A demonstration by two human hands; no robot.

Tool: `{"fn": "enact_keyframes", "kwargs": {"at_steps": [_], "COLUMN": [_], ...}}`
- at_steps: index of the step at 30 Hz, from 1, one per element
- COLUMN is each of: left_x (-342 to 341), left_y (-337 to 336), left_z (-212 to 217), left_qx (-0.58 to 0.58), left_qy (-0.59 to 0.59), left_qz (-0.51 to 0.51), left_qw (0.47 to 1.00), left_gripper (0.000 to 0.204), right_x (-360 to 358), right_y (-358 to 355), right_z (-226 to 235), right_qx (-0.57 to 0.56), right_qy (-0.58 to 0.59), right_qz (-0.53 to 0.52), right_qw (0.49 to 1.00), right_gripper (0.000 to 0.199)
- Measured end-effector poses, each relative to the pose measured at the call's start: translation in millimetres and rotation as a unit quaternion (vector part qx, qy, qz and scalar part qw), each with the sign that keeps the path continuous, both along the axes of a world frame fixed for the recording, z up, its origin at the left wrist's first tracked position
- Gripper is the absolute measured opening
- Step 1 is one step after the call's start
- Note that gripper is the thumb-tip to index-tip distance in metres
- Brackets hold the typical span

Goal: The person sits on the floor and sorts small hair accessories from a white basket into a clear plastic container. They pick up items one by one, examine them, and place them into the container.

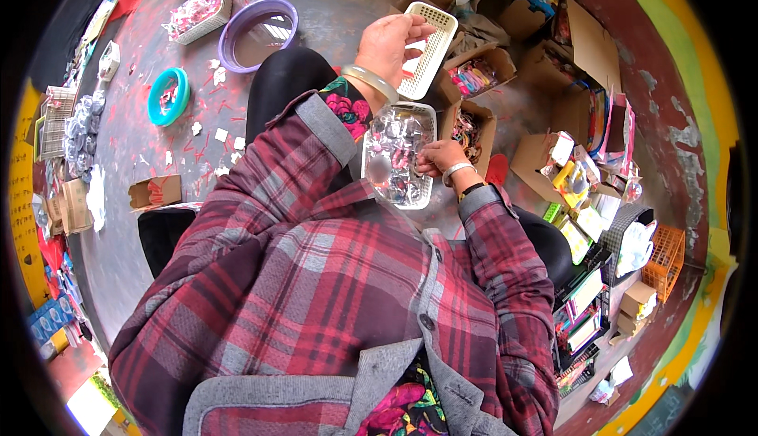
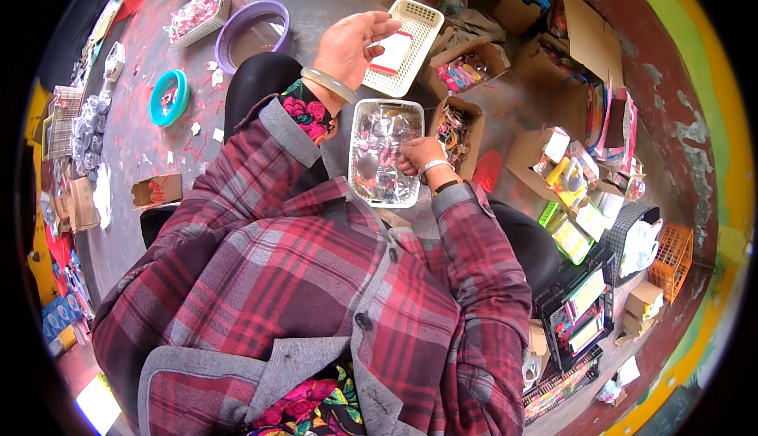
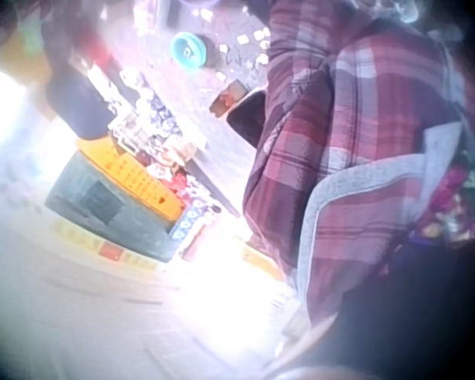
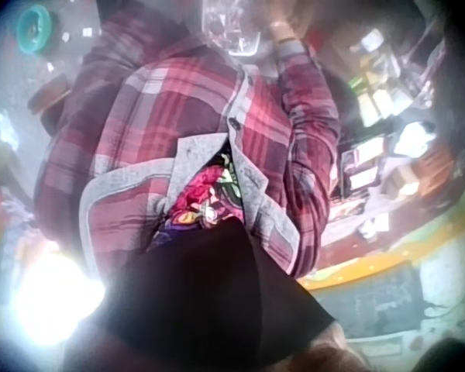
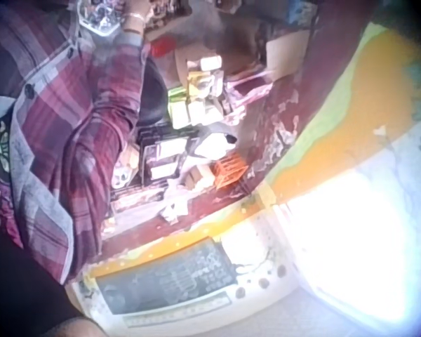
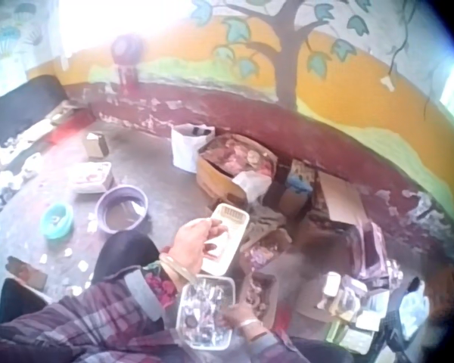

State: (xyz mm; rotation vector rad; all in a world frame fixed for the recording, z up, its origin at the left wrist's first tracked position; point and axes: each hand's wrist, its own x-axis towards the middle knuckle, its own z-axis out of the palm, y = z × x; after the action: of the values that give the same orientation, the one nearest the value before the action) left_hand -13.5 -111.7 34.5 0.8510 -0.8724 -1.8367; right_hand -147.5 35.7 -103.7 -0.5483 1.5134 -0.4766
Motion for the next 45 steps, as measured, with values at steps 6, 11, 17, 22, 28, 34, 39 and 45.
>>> {"fn": "enact_keyframes", "kwargs": {"at_steps": [6, 11, 17, 22, 28, 34, 39, 45], "left_x": [13, 24, 12, -15, -24, -28, -35, -36], "left_y": [-17, -23, -36, -37, -38, -52, -64, -70], "left_z": [1, -2, -47, -124, -163, -199, -199, -209], "left_qx": [-0.012, -0.016, -0.077, -0.374, -0.419, -0.500, -0.489, -0.454], "left_qy": [0.012, -0.029, -0.164, -0.574, -0.694, -0.713, -0.692, -0.719], "left_qz": [0.050, 0.092, 0.048, -0.058, -0.172, -0.166, -0.201, -0.238], "left_qw": [0.999, 0.995, 0.982, 0.727, 0.560, 0.463, 0.492, 0.470], "left_gripper": [0.027, 0.027, 0.018, 0.025, 0.024, 0.034, 0.031, 0.018], "right_x": [-21, -53, -80, -73, -70, -65, -62, -55], "right_y": [-14, 1, 18, 14, 12, 8, 9, 6], "right_z": [78, 156, 169, 159, 154, 157, 155, 155], "right_qx": [-0.078, -0.312, -0.274, -0.305, -0.318, -0.330, -0.334, -0.358], "right_qy": [0.078, 0.189, 0.204, 0.188, 0.269, 0.276, 0.277, 0.291], "right_qz": [0.057, 0.127, 0.053, 0.085, 0.119, 0.126, 0.130, 0.146], "right_qw": [0.992, 0.922, 0.938, 0.930, 0.901, 0.894, 0.892, 0.875], "right_gripper": [0.022, 0.023, 0.022, 0.020, 0.023, 0.023, 0.022, 0.020]}}
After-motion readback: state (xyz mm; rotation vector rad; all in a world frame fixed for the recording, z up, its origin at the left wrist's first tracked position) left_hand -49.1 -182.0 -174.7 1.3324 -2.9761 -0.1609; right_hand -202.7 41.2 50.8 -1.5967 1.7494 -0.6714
